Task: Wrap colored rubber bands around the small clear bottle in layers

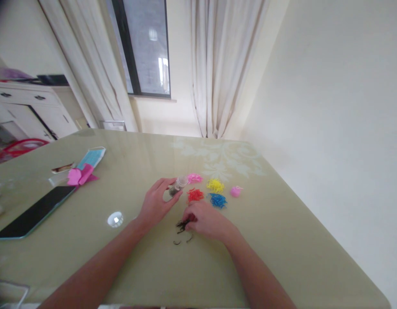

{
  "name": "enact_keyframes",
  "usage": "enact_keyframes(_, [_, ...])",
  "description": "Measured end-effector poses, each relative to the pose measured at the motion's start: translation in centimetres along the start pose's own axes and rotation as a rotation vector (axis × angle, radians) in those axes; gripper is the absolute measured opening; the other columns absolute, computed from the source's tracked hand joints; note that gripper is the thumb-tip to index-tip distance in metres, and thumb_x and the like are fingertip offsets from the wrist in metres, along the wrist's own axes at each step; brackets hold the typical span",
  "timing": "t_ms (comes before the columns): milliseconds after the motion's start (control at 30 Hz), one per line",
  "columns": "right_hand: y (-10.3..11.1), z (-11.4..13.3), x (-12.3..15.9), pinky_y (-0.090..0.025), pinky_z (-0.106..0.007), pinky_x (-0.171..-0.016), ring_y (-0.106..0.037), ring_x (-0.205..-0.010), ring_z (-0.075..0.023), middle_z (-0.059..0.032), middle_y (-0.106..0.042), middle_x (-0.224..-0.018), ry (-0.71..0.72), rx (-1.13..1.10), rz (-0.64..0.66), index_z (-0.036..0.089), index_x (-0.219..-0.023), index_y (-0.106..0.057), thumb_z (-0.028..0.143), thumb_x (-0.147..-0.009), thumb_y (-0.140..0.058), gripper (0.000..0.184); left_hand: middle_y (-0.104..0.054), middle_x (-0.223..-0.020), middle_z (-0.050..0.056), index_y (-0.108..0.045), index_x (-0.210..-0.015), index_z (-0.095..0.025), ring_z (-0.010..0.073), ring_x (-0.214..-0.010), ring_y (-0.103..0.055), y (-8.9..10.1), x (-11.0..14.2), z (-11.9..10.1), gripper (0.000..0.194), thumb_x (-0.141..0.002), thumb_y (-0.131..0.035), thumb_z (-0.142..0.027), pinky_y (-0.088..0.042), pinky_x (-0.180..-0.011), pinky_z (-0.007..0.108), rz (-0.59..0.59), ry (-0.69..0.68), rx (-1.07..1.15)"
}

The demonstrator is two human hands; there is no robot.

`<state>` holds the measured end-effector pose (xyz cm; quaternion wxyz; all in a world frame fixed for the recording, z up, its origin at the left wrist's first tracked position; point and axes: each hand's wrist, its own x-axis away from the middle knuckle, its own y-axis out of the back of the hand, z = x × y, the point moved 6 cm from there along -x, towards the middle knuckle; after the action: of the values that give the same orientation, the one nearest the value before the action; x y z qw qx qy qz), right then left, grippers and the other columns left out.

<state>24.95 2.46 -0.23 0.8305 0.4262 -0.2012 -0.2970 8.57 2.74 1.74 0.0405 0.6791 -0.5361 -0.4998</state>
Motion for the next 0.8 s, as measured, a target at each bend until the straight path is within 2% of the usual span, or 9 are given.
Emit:
enact_keyframes(200, [0.4, 0.4, 0.0, -0.049, -0.030, -0.080, -0.070, -0.085, -0.0203, -0.0032, -0.077, -0.090, 0.038, 0.051, -0.033, 0.021, -0.089, -0.079, 0.009, -0.085, -0.068, 0.016, -0.071, -0.114, 0.006, -0.063, -0.126, -0.024, 0.0241, -0.105, -0.067, 0.2, -0.2, 0.4, 0.032, -0.096, -0.068, -0.032, -0.056, -0.093, 0.038, 0.028, -0.010, -0.061])
enact_keyframes(300, [2.3, -0.2, 0.4, -0.050, -0.030, -0.078, -0.069, -0.083, -0.0197, -0.0034, -0.077, -0.090, 0.000, 0.038, -0.131, 0.021, -0.088, -0.078, 0.010, -0.086, -0.067, 0.015, -0.071, -0.115, 0.006, -0.065, -0.127, -0.025, 0.0248, -0.105, -0.066, 0.3, -0.4, 0.9, 0.032, -0.095, -0.069, -0.028, -0.056, -0.093, 0.039, 0.042, -0.037, -0.143])
enact_keyframes(500, [6.1, -1.8, 1.8, -0.053, -0.029, -0.072, -0.069, -0.075, -0.0176, -0.0027, -0.076, -0.083, -0.050, -0.148, -0.352, 0.021, -0.087, -0.077, 0.022, -0.088, -0.068, 0.009, -0.072, -0.116, 0.008, -0.069, -0.126, -0.027, 0.0269, -0.107, -0.066, -0.3, 0.0, 1.1, 0.032, -0.094, -0.070, -0.025, -0.054, -0.093, 0.042, 0.067, -0.139, -0.255])
enact_keyframes(800, [6.0, -1.3, 1.4, -0.056, -0.030, -0.073, -0.070, -0.076, -0.0180, -0.0046, -0.076, -0.087, -0.032, -0.156, -0.558, 0.022, -0.092, -0.079, 0.024, -0.088, -0.068, 0.012, -0.072, -0.116, 0.008, -0.068, -0.127, -0.027, 0.0272, -0.104, -0.065, -0.9, 0.4, -0.5, 0.034, -0.093, -0.070, -0.021, -0.053, -0.090, 0.043, 0.134, -0.245, -0.286])
